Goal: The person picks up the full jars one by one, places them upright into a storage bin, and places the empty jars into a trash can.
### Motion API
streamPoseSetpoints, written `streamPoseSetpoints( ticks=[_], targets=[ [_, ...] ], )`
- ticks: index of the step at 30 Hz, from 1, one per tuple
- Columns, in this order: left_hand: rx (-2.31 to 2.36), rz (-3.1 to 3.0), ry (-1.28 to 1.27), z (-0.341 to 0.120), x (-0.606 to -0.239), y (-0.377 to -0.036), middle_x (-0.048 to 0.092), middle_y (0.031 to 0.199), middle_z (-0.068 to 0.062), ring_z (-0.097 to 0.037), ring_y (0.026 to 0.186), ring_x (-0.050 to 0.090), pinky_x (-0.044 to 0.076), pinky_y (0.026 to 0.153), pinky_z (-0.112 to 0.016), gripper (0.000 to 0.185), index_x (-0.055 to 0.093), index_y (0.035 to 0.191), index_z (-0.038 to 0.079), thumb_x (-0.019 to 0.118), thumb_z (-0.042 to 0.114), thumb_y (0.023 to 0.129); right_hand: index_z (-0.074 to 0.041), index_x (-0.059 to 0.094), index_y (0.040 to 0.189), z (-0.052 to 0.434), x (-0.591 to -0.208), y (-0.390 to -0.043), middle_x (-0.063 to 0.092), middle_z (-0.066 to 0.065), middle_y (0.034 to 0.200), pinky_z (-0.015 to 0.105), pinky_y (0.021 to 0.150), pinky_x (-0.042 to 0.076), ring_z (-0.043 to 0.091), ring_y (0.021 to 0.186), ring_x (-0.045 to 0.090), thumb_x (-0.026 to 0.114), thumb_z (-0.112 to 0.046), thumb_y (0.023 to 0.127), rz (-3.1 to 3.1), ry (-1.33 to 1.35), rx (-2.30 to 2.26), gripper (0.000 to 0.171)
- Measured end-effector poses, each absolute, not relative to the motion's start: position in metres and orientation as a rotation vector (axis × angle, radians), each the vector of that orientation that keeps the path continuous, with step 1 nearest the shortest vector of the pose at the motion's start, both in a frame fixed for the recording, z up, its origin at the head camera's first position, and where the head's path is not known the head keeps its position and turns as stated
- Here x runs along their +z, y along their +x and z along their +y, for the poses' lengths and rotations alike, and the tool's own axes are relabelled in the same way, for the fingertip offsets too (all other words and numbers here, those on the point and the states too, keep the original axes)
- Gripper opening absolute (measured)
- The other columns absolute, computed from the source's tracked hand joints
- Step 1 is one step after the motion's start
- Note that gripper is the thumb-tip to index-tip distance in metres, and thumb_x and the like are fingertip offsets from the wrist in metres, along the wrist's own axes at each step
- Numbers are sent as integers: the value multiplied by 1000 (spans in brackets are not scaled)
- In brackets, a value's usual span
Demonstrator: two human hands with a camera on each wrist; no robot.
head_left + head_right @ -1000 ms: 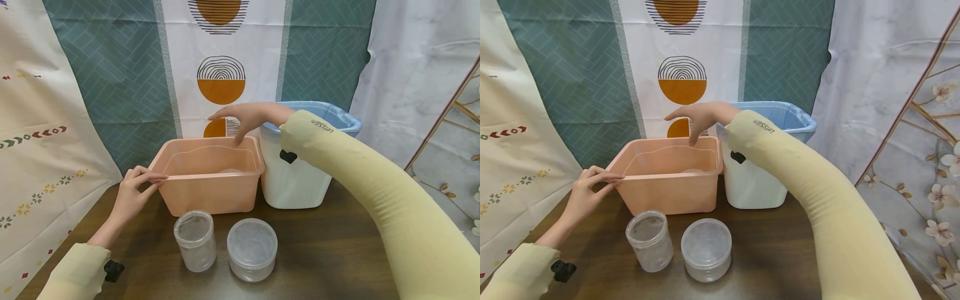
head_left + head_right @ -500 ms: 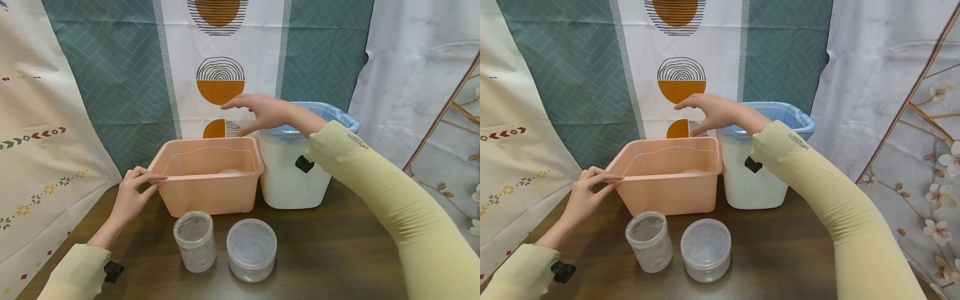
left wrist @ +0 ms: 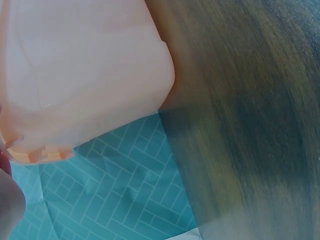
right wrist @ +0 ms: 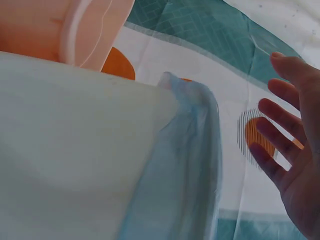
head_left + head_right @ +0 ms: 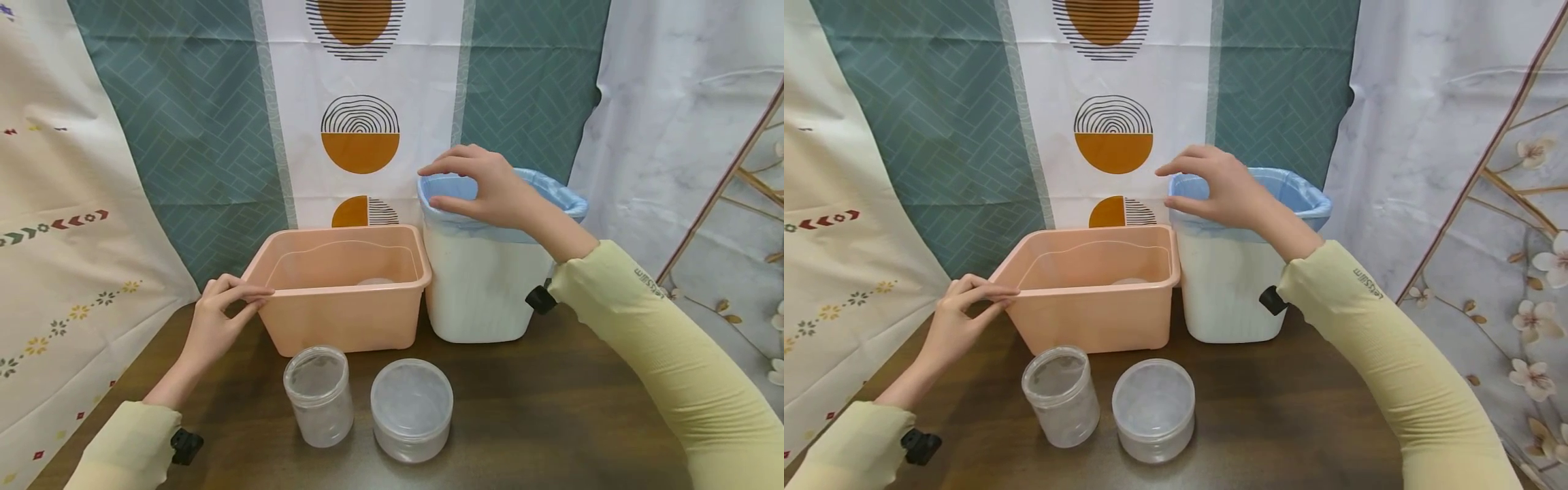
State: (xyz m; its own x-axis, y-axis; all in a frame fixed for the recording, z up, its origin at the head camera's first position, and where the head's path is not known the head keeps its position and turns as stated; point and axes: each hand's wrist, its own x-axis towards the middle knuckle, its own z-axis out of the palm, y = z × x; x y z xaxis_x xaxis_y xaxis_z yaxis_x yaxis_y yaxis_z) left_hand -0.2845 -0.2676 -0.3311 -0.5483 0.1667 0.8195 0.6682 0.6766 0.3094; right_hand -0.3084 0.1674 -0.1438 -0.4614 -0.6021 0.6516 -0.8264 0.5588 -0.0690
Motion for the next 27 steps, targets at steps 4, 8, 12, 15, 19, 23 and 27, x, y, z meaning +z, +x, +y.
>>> streamPoseSetpoints(
  ticks=[4, 8, 12, 15, 19, 23, 27],
  targets=[
    [-787, -2077, -645, -267, -331, -285, 59, 91, -2, 1, 83, 33, 24, 72, -24, 30, 79, 97, 9, 78, -10, 74, -16, 70, 123, 186, -157, -301, 67, 8, 120, 45, 98, 48, 24, 116, 57, 76, -16, 86, -2144, 1072, 547, 37],
    [-784, -2082, -636, -267, -332, -285, 59, 91, -1, 2, 83, 33, 24, 72, -24, 30, 79, 97, 10, 78, -10, 74, -15, 72, 120, 201, -169, -296, 68, 8, 118, 31, 96, 46, 24, 113, 59, 78, -10, 83, -2049, 1038, 561, 37],
    [-785, -2078, -630, -268, -332, -286, 59, 91, 0, 1, 82, 32, 24, 71, -24, 30, 79, 96, 10, 78, -10, 74, -11, 72, 119, 213, -177, -293, 69, 11, 117, 17, 94, 41, 26, 112, 58, 79, -4, 80, -1946, 1056, 582, 40],
    [-786, -2075, -631, -269, -332, -286, 59, 91, 0, 1, 82, 32, 23, 71, -25, 30, 79, 96, 10, 78, -10, 74, -9, 73, 118, 219, -181, -290, 69, 14, 115, 15, 93, 40, 23, 111, 57, 79, -2, 79, -1888, 1047, 581, 40],
    [-785, -2075, -634, -269, -333, -287, 59, 91, 0, 1, 82, 32, 23, 71, -24, 30, 79, 97, 10, 78, -10, 74, -7, 74, 115, 225, -186, -288, 69, 16, 112, 17, 95, 39, 22, 109, 56, 80, 1, 75, -1805, 1031, 588, 41],
    [-796, -2075, -630, -268, -333, -286, 59, 90, 1, 1, 82, 32, 23, 71, -24, 30, 79, 97, 10, 78, -9, 74, -7, 74, 115, 234, -189, -289, 69, 16, 110, 19, 96, 38, 19, 110, 56, 80, 1, 74, -1768, 1039, 582, 42],
    [-815, -2061, -627, -266, -333, -285, 58, 88, 0, 0, 81, 33, 23, 71, -23, 30, 80, 97, 11, 78, -10, 74, -6, 75, 111, 244, -195, -290, 69, 18, 108, 19, 98, 36, 12, 112, 54, 79, -14, 80, -1751, 1015, 600, 32]
  ],
)
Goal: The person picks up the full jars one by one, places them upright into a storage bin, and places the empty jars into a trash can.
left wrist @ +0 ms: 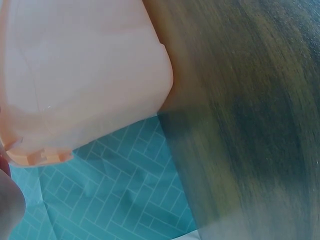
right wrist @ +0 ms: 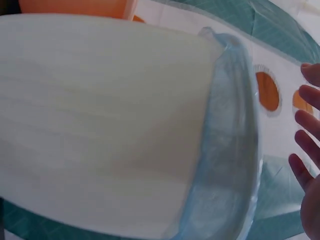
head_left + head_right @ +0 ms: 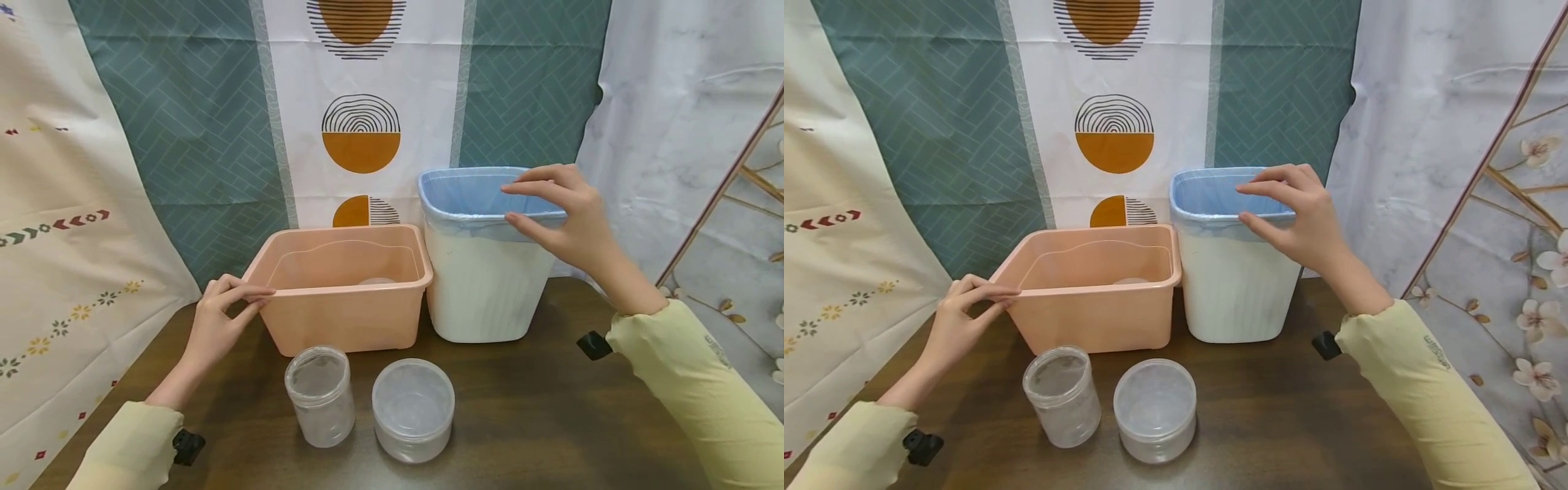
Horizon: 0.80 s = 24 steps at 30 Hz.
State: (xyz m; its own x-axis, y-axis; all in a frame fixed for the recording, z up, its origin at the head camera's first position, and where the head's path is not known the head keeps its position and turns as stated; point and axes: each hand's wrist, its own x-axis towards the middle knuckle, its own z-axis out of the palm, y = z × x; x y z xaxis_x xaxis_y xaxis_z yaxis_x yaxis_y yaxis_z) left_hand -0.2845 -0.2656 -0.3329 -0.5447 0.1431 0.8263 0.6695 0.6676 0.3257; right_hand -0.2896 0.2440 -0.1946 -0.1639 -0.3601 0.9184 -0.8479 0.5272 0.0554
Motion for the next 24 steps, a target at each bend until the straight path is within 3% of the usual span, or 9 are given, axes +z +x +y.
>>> streamPoseSetpoints(
  ticks=[5, 15, 24],
  targets=[
    [-813, -2054, -640, -265, -333, -287, 58, 87, 1, 0, 82, 34, 24, 72, -23, 31, 80, 97, 12, 78, -9, 74, -4, 76, 107, 259, -204, -292, 68, 22, 106, 18, 99, 35, 4, 113, 50, 73, -31, 87, -1723, 975, 632, 34],
    [-799, -2063, -639, -267, -334, -287, 58, 87, 0, 2, 82, 34, 24, 71, -24, 31, 79, 97, 10, 78, -10, 74, -2, 76, 106, 279, -217, -305, 66, 25, 103, 17, 97, 33, -2, 111, 46, 80, -8, 74, -1724, 882, 667, 32],
    [-804, -2062, -631, -267, -335, -286, 58, 87, -1, 1, 83, 34, 24, 73, -23, 30, 79, 97, 9, 78, -10, 74, -4, 77, 106, 286, -226, -306, 62, 26, 101, 17, 94, 31, -7, 110, 42, 81, -6, 72, -1747, 798, 680, 34]
  ],
)
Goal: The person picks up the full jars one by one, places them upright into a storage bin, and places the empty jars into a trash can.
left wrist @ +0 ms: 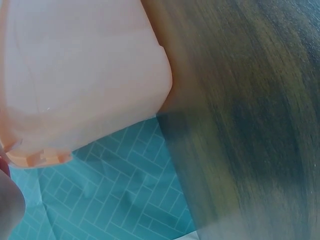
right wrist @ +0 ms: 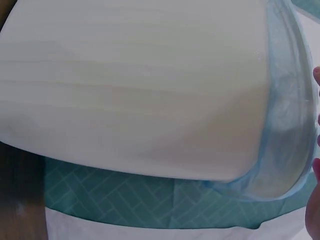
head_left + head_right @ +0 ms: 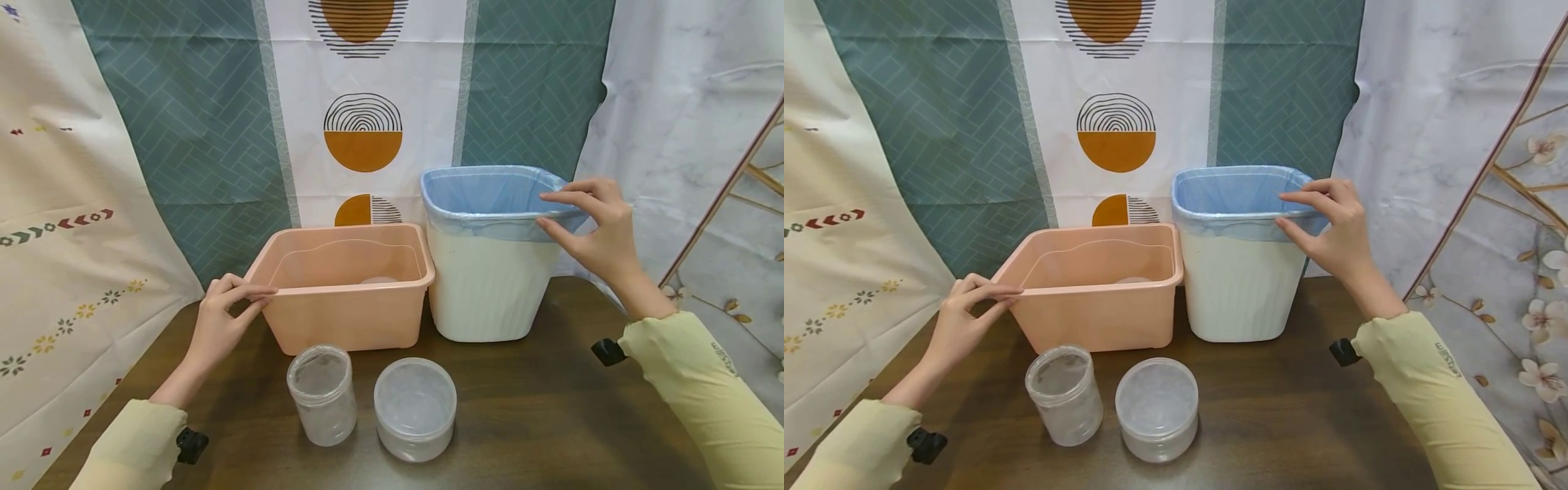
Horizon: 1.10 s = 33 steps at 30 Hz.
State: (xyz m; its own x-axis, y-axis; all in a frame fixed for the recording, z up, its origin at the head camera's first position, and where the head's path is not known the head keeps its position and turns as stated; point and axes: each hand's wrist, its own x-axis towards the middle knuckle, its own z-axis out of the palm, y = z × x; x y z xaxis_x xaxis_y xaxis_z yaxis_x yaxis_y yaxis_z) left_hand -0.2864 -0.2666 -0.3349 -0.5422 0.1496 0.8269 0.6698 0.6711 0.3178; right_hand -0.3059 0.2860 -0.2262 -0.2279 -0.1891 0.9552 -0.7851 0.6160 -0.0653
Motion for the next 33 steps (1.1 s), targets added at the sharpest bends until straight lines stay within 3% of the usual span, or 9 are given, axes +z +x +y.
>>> streamPoseSetpoints(
  ticks=[6, 14, 22, 28, 33],
  targets=[
    [-806, -2051, -637, -265, -337, -288, 57, 86, 1, 2, 83, 34, 24, 73, -23, 31, 79, 98, 10, 78, -10, 74, -3, 77, 103, 290, -234, -307, 63, 23, 99, 16, 93, 31, -7, 109, 43, 83, 3, 67, -1758, 730, 694, 37],
    [-809, -2043, -635, -264, -338, -287, 57, 85, 1, 2, 83, 35, 24, 73, -24, 32, 79, 98, 10, 78, -10, 73, 7, 75, 96, 275, -234, -290, 59, -13, 96, 15, 90, 30, -7, 103, 44, 80, 12, 65, -1709, 686, 819, 32],
    [-817, -2037, -620, -261, -340, -287, 57, 84, 0, 3, 83, 35, 25, 74, -24, 32, 79, 98, 10, 79, -10, 73, 7, 75, 92, 265, -239, -286, 57, -11, 96, 18, 90, 24, -4, 99, 38, 80, 11, 65, -1691, 638, 856, 27],
    [-818, -2035, -623, -263, -336, -288, 58, 85, 0, 3, 84, 35, 25, 74, -24, 32, 79, 98, 10, 78, -10, 73, 3, 77, 89, 274, -248, -309, 53, -23, 96, 19, 90, 27, -4, 101, 41, 82, 8, 69, -1666, 595, 911, 22],
    [-814, -2037, -615, -264, -335, -286, 57, 85, 1, 3, 83, 34, 25, 73, -24, 32, 79, 98, 10, 78, -10, 73, -1, 79, 90, 273, -250, -314, 53, -26, 96, 19, 89, 28, -3, 101, 41, 83, 4, 70, -1673, 564, 941, 21]
  ],
)
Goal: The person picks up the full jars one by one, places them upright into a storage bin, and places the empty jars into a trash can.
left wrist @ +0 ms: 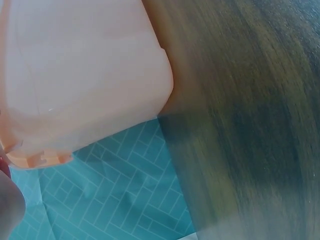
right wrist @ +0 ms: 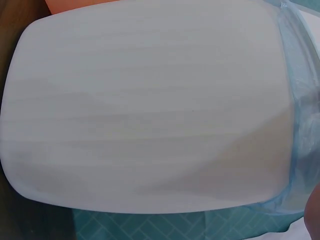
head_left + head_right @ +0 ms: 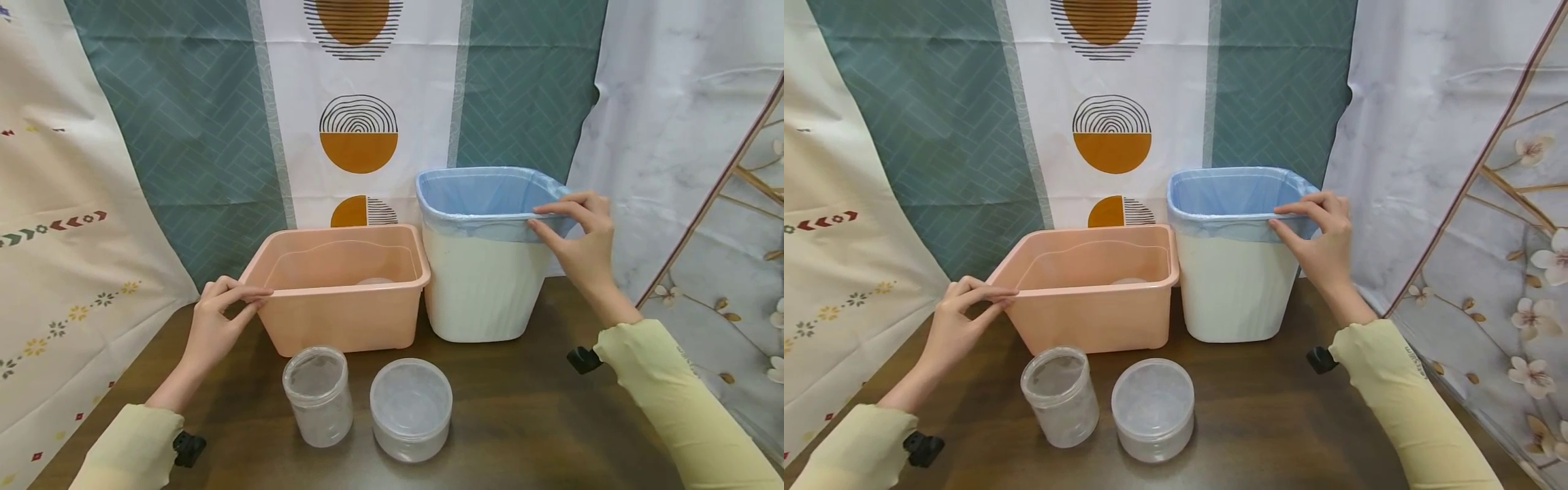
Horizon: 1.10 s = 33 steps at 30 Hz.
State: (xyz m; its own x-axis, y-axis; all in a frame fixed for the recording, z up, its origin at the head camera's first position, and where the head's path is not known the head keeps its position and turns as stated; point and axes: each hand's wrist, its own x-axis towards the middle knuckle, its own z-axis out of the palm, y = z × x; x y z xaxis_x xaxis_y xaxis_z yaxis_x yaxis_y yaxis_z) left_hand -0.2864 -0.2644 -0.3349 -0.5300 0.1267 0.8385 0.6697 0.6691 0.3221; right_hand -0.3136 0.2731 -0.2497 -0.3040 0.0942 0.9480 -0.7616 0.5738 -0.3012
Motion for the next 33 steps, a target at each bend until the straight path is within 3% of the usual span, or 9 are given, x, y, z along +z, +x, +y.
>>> streamPoseSetpoints(
  ticks=[23, 33],
  targets=[
    [-806, -2075, -634, -266, -330, -285, 59, 87, 1, 2, 81, 35, 26, 70, -24, 30, 80, 96, 10, 79, -10, 73, 11, 70, 88, 250, -243, -296, 51, -27, 93, 20, 92, 25, -1, 101, 38, 79, 9, 73, -1605, 508, 1080, 17],
    [-760, -2102, -667, -269, -324, -282, 60, 88, 0, 1, 88, 41, 30, 77, -18, 30, 80, 96, 11, 79, -8, 74, 11, 70, 90, 253, -246, -300, 51, -27, 94, 21, 92, 25, -1, 100, 38, 77, 9, 75, -1623, 504, 1096, 17]
  ],
)
